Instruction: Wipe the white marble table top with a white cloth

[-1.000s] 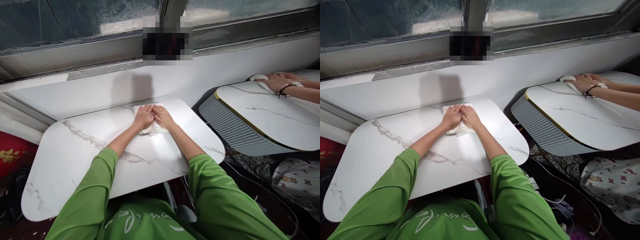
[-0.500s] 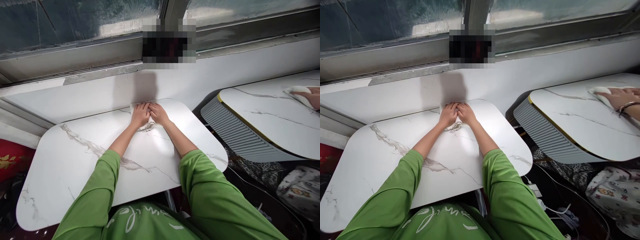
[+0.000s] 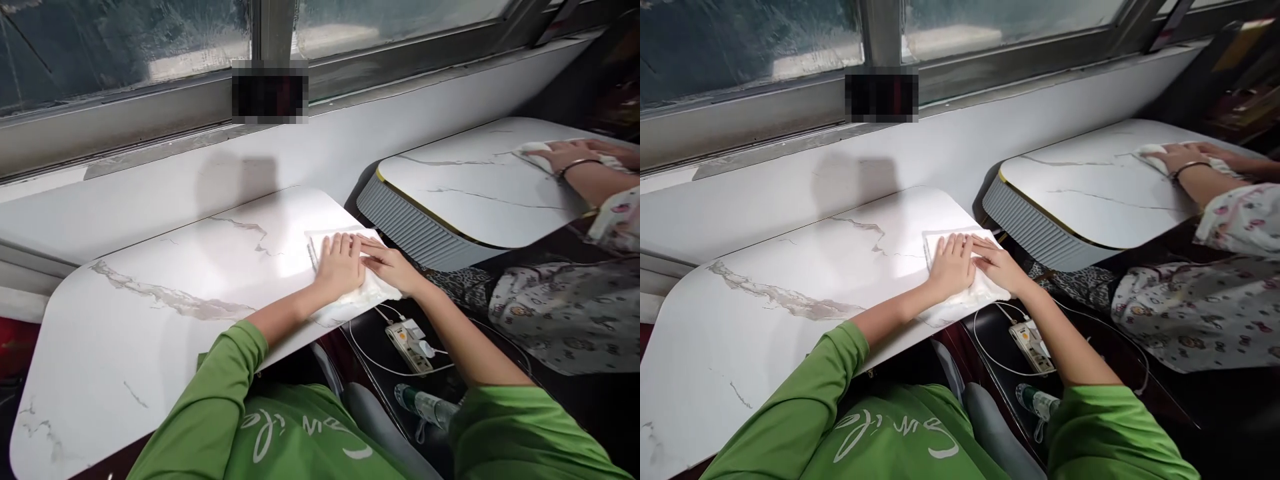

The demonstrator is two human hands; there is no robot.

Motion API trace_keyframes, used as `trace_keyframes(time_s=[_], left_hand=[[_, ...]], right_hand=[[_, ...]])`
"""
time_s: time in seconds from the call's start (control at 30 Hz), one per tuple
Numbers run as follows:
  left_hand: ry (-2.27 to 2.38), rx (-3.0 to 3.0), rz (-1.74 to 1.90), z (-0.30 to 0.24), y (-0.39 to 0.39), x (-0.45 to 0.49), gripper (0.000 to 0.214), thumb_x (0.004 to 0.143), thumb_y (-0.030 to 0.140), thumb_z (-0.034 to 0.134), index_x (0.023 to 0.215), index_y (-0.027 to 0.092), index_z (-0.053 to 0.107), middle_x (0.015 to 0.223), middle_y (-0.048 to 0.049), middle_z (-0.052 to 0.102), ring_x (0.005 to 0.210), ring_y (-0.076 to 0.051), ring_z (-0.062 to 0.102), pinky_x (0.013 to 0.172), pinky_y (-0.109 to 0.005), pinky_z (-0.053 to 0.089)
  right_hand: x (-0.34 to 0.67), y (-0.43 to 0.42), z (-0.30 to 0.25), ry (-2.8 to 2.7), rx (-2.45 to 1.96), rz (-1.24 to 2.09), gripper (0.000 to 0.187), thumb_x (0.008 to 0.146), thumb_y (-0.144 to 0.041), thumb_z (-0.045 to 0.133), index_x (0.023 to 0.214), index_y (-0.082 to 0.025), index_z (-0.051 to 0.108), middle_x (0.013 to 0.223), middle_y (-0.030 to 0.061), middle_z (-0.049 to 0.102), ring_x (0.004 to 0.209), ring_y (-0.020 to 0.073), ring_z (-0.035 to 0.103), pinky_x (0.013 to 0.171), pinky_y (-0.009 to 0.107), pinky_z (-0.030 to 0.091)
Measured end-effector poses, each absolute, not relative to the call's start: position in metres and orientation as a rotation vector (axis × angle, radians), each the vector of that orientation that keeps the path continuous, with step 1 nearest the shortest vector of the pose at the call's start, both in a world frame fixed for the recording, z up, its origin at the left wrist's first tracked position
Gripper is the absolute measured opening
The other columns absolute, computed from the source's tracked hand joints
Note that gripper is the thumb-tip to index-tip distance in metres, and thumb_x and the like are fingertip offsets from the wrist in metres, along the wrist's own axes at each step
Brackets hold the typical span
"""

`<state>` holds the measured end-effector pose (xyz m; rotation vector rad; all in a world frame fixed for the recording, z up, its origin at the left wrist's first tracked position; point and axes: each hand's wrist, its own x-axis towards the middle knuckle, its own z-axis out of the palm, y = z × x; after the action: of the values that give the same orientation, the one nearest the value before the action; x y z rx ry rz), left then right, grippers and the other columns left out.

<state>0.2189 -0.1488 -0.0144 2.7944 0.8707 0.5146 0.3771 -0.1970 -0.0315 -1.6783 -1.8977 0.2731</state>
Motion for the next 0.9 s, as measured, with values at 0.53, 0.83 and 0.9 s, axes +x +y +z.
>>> trace_keyframes(time_s=[0.53,0.83,0.9], left_hand=[[1.044,2.82,0.509,-0.015,-0.109,0.231,0.055,0.09,0.025,0.035,0.139,-0.003,0.036,0.146,-0.0189,0.039,0.137,-0.03,0.031,0.116,-0.045,0.016],[1.16,2.722,0.629,-0.022,-0.011,0.244,0.048,0.089,0.018,0.037,0.135,0.004,0.043,0.142,-0.016,0.045,0.135,-0.025,0.036,0.116,-0.042,0.019],[1.155,2.702,0.655,-0.021,0.008,0.247,0.047,0.088,0.017,0.037,0.133,0.005,0.045,0.14,-0.0153,0.047,0.134,-0.025,0.038,0.116,-0.041,0.019]], right_hand=[[0.367,-0.141,-0.028,-1.803,-1.62,0.068,0.046,0.071,-0.015,0.042,0.108,-0.022,0.068,0.124,0.0046,0.064,0.121,0.0261,0.054,0.107,0.049,0.036],[0.372,-0.034,-0.03,-1.782,-1.573,0.064,0.037,0.076,-0.019,0.041,0.1,-0.02,0.069,0.119,0.0057,0.066,0.116,0.0248,0.057,0.104,0.043,0.04],[0.376,-0.014,-0.031,-1.779,-1.572,0.058,0.035,0.079,-0.021,0.04,0.1,-0.02,0.068,0.119,0.0058,0.067,0.115,0.0247,0.057,0.104,0.042,0.041]])
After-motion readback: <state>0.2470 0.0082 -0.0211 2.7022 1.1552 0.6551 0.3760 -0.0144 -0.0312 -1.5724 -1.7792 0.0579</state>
